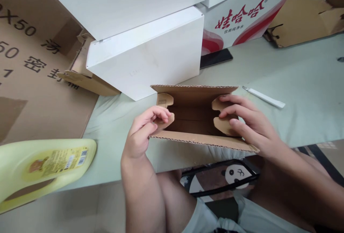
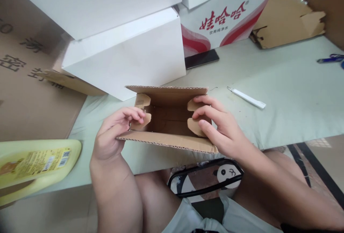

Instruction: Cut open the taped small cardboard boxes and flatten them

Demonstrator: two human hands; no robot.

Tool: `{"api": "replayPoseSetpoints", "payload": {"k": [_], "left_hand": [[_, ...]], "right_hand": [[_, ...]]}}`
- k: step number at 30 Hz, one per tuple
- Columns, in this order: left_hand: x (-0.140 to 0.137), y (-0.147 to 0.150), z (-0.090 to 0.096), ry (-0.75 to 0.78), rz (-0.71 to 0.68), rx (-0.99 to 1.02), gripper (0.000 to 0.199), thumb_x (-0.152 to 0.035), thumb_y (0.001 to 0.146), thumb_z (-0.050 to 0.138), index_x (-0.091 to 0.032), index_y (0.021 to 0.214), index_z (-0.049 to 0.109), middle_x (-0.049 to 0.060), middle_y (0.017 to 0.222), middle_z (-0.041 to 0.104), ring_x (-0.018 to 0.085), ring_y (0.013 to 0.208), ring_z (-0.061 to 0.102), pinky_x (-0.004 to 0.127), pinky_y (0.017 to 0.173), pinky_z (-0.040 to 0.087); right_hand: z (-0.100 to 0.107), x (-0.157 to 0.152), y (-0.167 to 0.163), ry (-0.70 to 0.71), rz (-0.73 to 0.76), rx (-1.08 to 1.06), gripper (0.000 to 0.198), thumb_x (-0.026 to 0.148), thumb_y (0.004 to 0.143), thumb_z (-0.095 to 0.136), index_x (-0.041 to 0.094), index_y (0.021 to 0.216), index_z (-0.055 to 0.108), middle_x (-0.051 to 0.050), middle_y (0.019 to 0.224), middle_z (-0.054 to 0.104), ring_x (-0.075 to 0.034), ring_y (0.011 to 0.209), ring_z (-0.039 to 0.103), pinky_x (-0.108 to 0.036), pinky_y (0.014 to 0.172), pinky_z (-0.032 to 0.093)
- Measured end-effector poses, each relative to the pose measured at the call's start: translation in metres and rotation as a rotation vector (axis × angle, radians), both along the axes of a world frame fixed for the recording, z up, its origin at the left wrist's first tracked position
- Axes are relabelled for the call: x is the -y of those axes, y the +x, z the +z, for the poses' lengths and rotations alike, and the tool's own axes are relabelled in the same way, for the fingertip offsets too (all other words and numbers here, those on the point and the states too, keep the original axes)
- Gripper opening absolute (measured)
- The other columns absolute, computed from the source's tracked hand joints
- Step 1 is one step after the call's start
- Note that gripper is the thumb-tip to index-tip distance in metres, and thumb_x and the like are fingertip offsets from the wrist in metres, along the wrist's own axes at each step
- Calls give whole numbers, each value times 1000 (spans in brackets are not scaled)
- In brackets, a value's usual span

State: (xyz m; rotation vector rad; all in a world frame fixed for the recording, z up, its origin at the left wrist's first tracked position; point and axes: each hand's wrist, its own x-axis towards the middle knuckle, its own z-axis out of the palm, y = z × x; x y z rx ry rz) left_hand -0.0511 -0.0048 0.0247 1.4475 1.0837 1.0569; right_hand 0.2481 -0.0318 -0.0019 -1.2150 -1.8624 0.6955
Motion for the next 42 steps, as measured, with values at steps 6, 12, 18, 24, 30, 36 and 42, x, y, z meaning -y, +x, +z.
{"api": "replayPoseSetpoints", "payload": {"k": [6, 12, 18, 24, 30, 36, 42], "left_hand": [[1, -2, 0, -3, 8, 1, 15, -18, 81, 60, -22, 83, 75, 7, 93, 74, 25, 97, 66, 37, 86, 51], [2, 3, 0, -1, 43, 134, 34, -44, 100, 55, -23, 87, 78, 7, 93, 75, 21, 85, 64, 35, 82, 52], [1, 9, 1, 71, 114, 118, 28, -44, 96, 66, -21, 85, 78, 7, 89, 76, 18, 75, 60, 31, 69, 50], [1, 13, 4, 192, 218, 198, 19, -34, 88, 73, -19, 77, 75, 4, 74, 70, 15, 65, 57, 27, 58, 43], [3, 19, 8, 245, 145, 178, 24, -30, 88, 70, -18, 68, 64, 1, 62, 56, 14, 59, 48, 29, 55, 34], [4, 22, 6, 203, 90, 106, 43, -27, 93, 64, -20, 59, 38, -4, 54, 29, 10, 52, 26, 30, 50, 20], [5, 22, 3, 165, 118, 95, 55, -26, 94, 61, -19, 55, 23, -5, 53, 16, 9, 49, 16, 31, 49, 14]], "right_hand": [[0, 0, 0, -8, -7, -14, 19, 27, 101, 50, 27, 97, 68, -9, 138, 67, -32, 131, 62, -51, 105, 55], [-1, 0, 0, -5, -1, -16, 18, 26, 101, 51, 25, 96, 68, -10, 138, 66, -31, 133, 61, -49, 104, 55], [-3, 0, -1, 9, -1, -27, 19, 27, 101, 50, 26, 97, 68, -9, 137, 66, -31, 132, 61, -50, 105, 55], [-1, -1, 0, -5, 0, -17, 18, 26, 101, 50, 27, 97, 68, -9, 137, 66, -31, 130, 63, -51, 103, 56], [-1, 0, 0, -12, -7, -14, 19, 26, 101, 49, 26, 97, 68, -9, 137, 66, -31, 132, 62, -51, 105, 55], [-1, 0, -1, -29, -12, -15, 20, 28, 101, 49, 26, 96, 69, -10, 138, 66, -31, 132, 61, -50, 106, 54], [0, 1, -1, -44, -19, -23, 20, 28, 100, 50, 25, 95, 69, -10, 137, 67, -31, 131, 61, -50, 107, 53]]}}
